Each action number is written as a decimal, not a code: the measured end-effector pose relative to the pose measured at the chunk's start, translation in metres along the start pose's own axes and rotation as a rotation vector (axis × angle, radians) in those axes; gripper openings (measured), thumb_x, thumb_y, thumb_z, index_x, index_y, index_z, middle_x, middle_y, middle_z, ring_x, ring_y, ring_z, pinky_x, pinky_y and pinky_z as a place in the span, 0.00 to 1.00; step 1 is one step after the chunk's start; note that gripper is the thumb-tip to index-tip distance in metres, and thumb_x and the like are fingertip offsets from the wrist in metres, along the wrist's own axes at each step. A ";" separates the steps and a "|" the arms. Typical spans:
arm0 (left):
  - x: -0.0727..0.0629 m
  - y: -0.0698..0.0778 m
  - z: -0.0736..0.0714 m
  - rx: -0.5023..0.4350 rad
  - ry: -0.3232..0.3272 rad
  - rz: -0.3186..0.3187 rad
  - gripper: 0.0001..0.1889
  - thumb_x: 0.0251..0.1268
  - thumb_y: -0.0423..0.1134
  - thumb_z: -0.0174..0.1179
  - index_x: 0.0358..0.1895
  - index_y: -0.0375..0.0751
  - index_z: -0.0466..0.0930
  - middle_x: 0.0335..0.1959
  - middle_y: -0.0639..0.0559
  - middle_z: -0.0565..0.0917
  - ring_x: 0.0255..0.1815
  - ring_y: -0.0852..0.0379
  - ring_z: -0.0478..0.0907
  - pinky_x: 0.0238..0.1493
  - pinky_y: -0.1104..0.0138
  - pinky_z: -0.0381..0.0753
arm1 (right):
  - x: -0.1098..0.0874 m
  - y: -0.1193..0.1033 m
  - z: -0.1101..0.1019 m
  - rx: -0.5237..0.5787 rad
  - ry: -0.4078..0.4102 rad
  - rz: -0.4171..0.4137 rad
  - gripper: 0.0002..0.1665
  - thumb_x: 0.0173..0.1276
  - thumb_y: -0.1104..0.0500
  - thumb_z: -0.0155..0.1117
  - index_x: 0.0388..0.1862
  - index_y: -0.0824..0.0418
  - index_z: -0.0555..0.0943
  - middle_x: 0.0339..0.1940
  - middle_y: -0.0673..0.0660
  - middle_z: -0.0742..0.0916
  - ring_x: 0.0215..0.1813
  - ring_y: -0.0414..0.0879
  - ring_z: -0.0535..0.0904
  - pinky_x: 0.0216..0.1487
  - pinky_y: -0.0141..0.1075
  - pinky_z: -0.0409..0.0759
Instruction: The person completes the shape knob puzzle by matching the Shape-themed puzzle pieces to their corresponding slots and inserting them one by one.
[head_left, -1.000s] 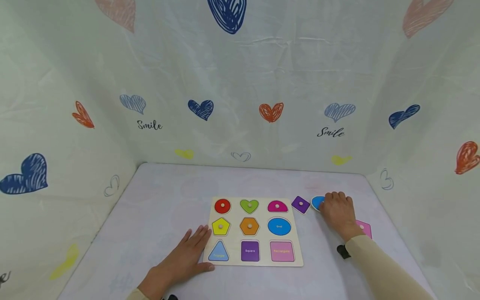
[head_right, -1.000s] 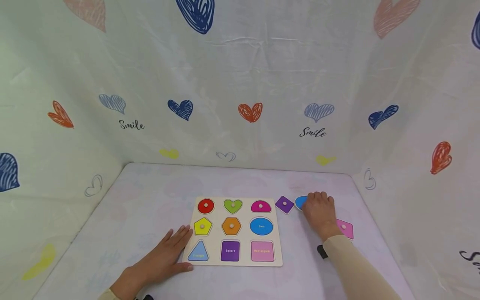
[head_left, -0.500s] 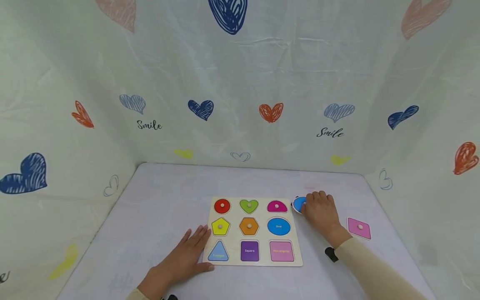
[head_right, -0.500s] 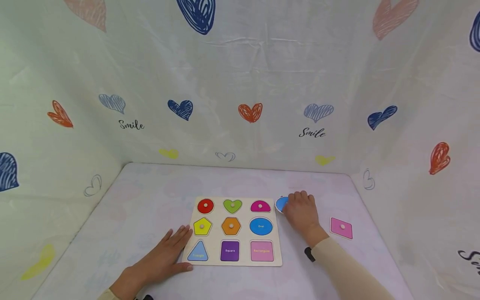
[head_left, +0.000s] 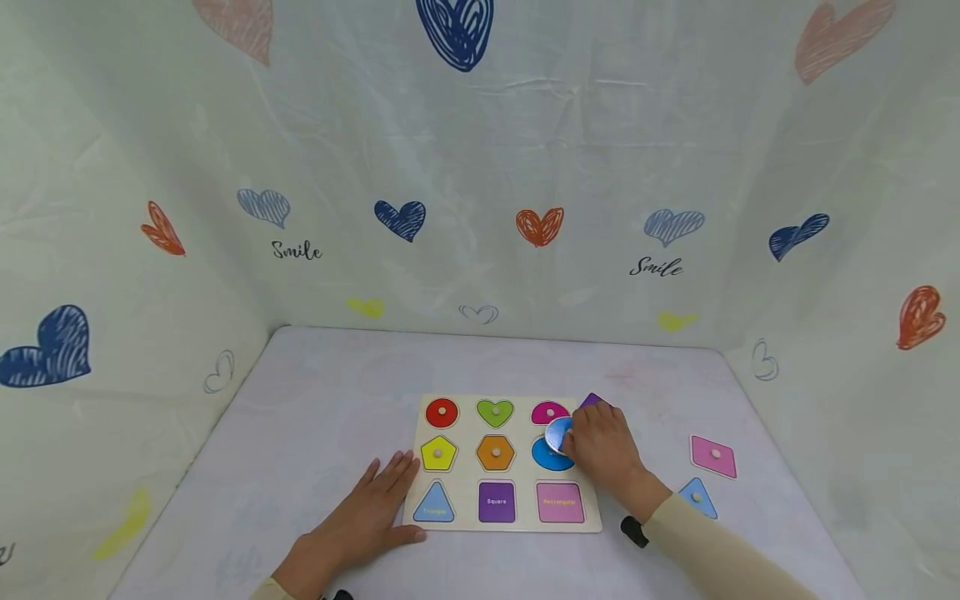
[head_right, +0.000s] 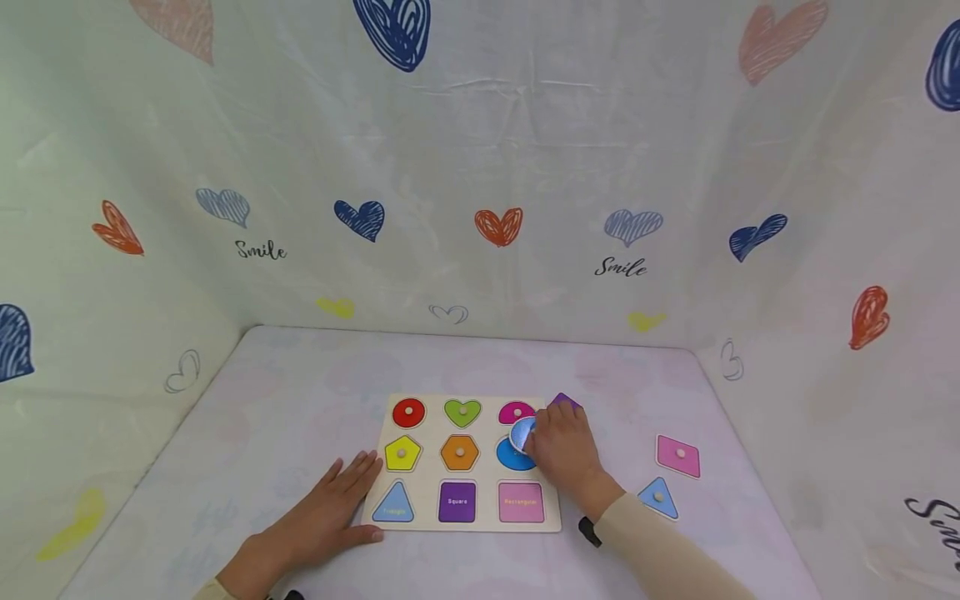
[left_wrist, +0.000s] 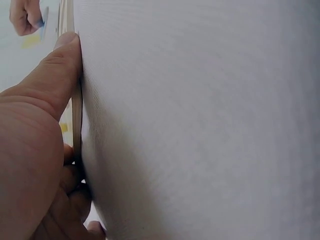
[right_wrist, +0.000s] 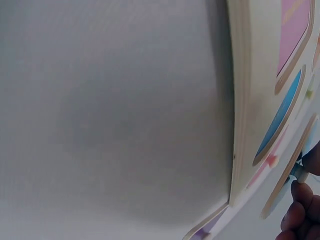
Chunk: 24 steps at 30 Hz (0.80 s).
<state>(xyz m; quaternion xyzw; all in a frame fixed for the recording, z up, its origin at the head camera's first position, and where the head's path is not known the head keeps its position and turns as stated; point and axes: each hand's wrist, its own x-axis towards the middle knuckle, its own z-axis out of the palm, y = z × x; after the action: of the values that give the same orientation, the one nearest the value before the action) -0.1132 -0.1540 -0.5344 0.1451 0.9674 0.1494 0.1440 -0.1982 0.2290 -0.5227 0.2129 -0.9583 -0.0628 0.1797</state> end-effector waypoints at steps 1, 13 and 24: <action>0.000 0.000 0.000 0.000 0.001 0.001 0.58 0.56 0.67 0.73 0.86 0.46 0.55 0.87 0.50 0.58 0.89 0.46 0.48 0.87 0.45 0.42 | 0.000 -0.003 0.001 0.004 -0.008 -0.002 0.23 0.62 0.50 0.79 0.39 0.67 0.81 0.33 0.60 0.83 0.40 0.53 0.76 0.41 0.45 0.79; 0.000 0.000 0.000 -0.012 -0.008 -0.006 0.58 0.55 0.66 0.74 0.85 0.46 0.56 0.87 0.50 0.58 0.89 0.46 0.48 0.87 0.45 0.42 | -0.003 -0.023 0.006 0.036 -0.071 -0.038 0.18 0.67 0.51 0.75 0.37 0.64 0.81 0.30 0.56 0.81 0.38 0.50 0.72 0.38 0.40 0.70; 0.002 -0.002 0.002 -0.019 -0.003 0.002 0.59 0.55 0.67 0.74 0.86 0.46 0.55 0.87 0.50 0.58 0.89 0.46 0.47 0.87 0.44 0.41 | -0.002 -0.027 0.005 0.027 -0.087 -0.033 0.19 0.67 0.50 0.76 0.40 0.65 0.82 0.30 0.55 0.80 0.37 0.49 0.71 0.37 0.39 0.68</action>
<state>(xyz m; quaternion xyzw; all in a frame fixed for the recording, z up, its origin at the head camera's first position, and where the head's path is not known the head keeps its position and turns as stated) -0.1145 -0.1546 -0.5367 0.1451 0.9656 0.1583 0.1466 -0.1882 0.2060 -0.5329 0.2283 -0.9623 -0.0621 0.1342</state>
